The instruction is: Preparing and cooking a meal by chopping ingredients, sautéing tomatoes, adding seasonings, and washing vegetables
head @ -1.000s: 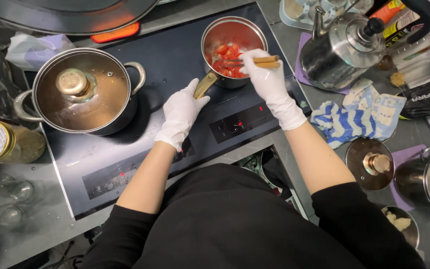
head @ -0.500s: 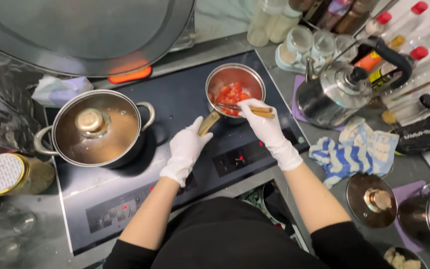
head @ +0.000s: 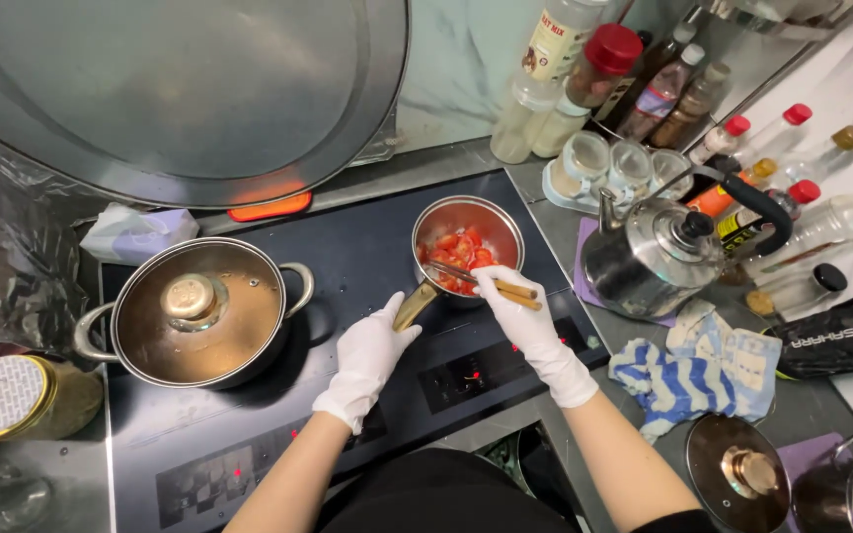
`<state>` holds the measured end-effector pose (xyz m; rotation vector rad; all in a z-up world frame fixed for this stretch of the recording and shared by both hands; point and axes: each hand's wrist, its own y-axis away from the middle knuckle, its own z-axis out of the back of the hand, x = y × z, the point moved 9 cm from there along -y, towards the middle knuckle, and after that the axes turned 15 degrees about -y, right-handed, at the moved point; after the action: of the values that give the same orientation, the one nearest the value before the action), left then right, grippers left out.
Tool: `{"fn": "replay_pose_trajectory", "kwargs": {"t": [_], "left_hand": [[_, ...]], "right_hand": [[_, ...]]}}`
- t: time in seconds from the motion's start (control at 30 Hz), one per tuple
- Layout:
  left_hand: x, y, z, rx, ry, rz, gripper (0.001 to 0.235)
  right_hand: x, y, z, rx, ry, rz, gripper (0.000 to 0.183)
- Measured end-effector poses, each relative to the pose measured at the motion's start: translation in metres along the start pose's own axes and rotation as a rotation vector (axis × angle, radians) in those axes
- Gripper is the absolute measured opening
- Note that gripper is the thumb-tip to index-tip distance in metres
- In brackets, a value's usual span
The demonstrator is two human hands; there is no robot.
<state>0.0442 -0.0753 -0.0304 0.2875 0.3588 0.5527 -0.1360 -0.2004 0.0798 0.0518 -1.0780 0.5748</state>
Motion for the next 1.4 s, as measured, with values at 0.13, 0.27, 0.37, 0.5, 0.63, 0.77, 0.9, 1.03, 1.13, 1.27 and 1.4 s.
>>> {"fn": "replay_pose_trajectory", "kwargs": {"t": [0.13, 0.27, 0.37, 0.5, 0.63, 0.77, 0.9, 1.03, 1.13, 1.27, 1.4], "left_hand": [[-0.001, 0.003, 0.006, 0.002, -0.001, 0.001, 0.071], [0.0, 0.001, -0.003, 0.006, 0.011, -0.01, 0.072], [0.0, -0.002, 0.003, -0.008, 0.01, -0.015, 0.07], [0.0, -0.004, 0.0, -0.021, -0.004, -0.036, 0.07], [-0.002, -0.001, 0.005, -0.048, 0.006, -0.055, 0.07], [-0.002, 0.002, 0.006, -0.075, 0.0, -0.064, 0.07], [-0.001, -0.006, -0.004, -0.097, -0.01, -0.073, 0.07], [-0.004, -0.001, 0.004, -0.113, -0.027, -0.075, 0.069], [-0.005, 0.0, 0.007, -0.144, -0.03, -0.078, 0.068], [-0.007, 0.0, 0.005, -0.117, -0.028, -0.104, 0.067], [-0.004, -0.002, 0.005, -0.07, -0.061, -0.067, 0.068]], "right_hand": [[0.005, -0.008, 0.019, -0.119, -0.083, -0.086, 0.009], [-0.016, -0.009, 0.015, -0.103, -0.079, -0.14, 0.008], [-0.003, -0.011, 0.006, -0.1, -0.078, -0.161, 0.01], [-0.002, -0.009, -0.01, -0.064, -0.042, -0.221, 0.007], [-0.008, -0.016, 0.008, -0.172, -0.032, -0.222, 0.008], [-0.018, -0.011, 0.008, -0.184, -0.191, -0.226, 0.01], [-0.009, -0.003, 0.004, -0.144, -0.098, -0.188, 0.01], [-0.03, -0.005, -0.004, -0.056, -0.135, -0.256, 0.018], [0.019, -0.011, 0.015, -0.065, -0.389, -0.262, 0.035], [-0.014, -0.017, 0.037, -0.181, -0.452, -0.331, 0.034], [-0.033, -0.023, 0.031, -0.162, -0.181, -0.356, 0.023]]}}
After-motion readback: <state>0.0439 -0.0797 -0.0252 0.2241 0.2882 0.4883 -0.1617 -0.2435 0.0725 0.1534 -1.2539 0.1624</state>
